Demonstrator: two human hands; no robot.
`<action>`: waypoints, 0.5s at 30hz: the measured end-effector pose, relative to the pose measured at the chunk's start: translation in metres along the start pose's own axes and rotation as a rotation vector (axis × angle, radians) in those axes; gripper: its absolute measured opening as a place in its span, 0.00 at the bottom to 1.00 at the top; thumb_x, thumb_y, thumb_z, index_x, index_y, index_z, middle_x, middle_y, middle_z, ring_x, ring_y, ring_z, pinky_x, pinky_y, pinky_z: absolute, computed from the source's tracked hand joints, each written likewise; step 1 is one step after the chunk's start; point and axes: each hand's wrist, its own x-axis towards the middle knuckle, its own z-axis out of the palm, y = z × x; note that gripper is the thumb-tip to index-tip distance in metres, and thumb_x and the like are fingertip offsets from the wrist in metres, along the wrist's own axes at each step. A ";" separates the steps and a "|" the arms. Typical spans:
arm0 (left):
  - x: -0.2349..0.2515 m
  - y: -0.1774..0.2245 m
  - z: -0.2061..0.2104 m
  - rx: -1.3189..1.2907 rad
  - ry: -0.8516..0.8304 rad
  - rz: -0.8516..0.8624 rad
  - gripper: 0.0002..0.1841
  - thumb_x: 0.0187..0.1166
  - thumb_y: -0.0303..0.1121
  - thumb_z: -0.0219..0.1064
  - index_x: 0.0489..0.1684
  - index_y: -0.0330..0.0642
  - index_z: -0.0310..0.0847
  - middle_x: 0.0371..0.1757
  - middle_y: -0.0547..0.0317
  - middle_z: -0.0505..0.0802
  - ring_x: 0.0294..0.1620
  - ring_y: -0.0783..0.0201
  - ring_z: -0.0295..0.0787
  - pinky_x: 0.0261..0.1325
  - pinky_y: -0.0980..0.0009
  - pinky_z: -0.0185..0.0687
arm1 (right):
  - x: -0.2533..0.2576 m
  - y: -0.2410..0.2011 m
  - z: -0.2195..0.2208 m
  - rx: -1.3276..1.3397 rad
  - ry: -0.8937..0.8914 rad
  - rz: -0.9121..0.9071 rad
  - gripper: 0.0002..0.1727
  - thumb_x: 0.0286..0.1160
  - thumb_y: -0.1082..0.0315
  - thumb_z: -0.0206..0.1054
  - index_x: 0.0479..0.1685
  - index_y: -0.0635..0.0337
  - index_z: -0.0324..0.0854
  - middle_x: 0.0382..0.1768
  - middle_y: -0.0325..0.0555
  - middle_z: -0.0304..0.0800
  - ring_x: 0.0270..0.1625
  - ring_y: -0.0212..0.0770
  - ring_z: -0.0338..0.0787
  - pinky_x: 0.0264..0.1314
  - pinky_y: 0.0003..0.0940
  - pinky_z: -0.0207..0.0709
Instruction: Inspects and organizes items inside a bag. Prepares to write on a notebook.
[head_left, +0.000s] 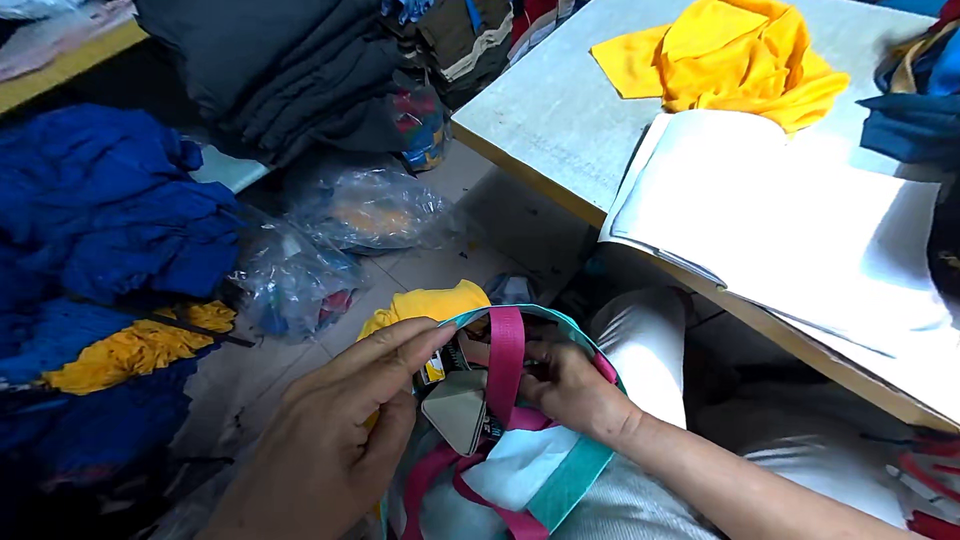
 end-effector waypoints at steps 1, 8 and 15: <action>0.000 0.000 0.000 0.001 -0.001 -0.001 0.22 0.82 0.32 0.54 0.71 0.53 0.87 0.69 0.66 0.90 0.46 0.85 0.85 0.44 0.88 0.80 | -0.001 0.001 0.001 0.015 0.008 -0.016 0.12 0.75 0.74 0.70 0.54 0.65 0.89 0.49 0.50 0.91 0.45 0.32 0.90 0.52 0.29 0.85; 0.000 -0.002 0.002 -0.004 0.005 -0.018 0.23 0.80 0.31 0.55 0.72 0.52 0.86 0.69 0.66 0.90 0.40 0.85 0.83 0.38 0.88 0.78 | 0.000 -0.001 0.001 -0.062 0.018 -0.038 0.10 0.77 0.72 0.70 0.53 0.66 0.90 0.62 0.55 0.85 0.54 0.38 0.89 0.60 0.31 0.84; 0.000 -0.008 -0.001 0.002 0.010 -0.009 0.23 0.80 0.31 0.54 0.70 0.52 0.87 0.69 0.66 0.90 0.42 0.86 0.84 0.41 0.89 0.78 | 0.002 -0.001 -0.009 -0.058 -0.100 0.047 0.14 0.84 0.74 0.60 0.59 0.65 0.87 0.51 0.51 0.91 0.51 0.36 0.88 0.59 0.34 0.80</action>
